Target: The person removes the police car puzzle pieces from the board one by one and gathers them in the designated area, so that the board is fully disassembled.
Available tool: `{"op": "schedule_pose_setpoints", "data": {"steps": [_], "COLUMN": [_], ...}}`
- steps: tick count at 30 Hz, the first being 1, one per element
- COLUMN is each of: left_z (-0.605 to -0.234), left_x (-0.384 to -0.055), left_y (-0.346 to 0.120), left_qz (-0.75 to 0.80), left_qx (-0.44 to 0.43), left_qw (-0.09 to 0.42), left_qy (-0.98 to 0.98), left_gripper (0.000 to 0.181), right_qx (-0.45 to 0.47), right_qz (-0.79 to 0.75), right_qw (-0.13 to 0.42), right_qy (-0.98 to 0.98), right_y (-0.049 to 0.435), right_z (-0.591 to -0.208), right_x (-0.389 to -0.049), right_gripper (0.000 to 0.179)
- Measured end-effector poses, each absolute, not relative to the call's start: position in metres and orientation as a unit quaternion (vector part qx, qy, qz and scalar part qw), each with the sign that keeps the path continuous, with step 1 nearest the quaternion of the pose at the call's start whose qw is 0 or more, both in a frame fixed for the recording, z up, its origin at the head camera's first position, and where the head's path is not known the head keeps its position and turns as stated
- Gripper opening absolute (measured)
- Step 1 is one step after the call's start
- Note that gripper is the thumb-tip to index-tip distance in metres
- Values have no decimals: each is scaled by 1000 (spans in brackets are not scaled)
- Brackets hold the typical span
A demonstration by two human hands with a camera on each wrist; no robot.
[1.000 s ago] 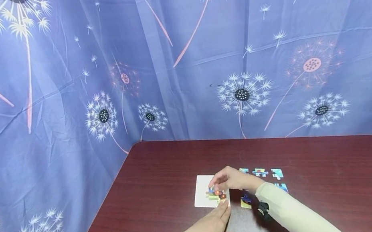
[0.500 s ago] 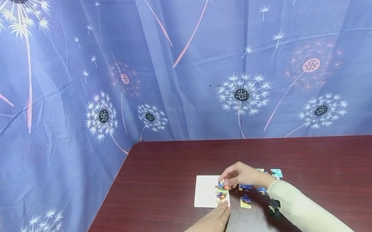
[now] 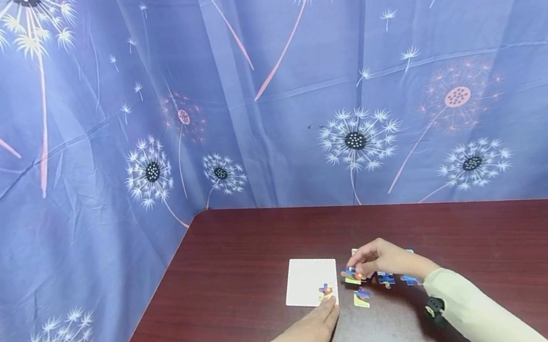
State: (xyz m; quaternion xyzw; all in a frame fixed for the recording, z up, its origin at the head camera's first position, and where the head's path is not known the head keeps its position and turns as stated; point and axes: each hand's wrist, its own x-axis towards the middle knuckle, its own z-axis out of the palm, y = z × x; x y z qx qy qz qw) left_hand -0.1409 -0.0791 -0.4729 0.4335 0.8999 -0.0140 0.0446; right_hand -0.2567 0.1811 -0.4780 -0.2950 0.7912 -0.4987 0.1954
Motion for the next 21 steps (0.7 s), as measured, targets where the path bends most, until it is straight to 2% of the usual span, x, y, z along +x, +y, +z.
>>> {"op": "schedule_pose_setpoints", "data": {"steps": [12,21], "left_z": [-475,-475], "left_x": [-141,-141], "left_y": [-80,-80], "left_qz": [-19,-14], "left_qx": [438,433], "left_qw": [40,54], "left_qy": [898,900], "left_gripper": [61,61], "right_qx": [-308,-326], "right_qz": [-496,-526], "right_qw": [215,237], "right_qy": [783,749], "right_y": [215,232], "right_z": [-482,-484], "right_x": [-241,-229], "right_gripper": [24,24]}}
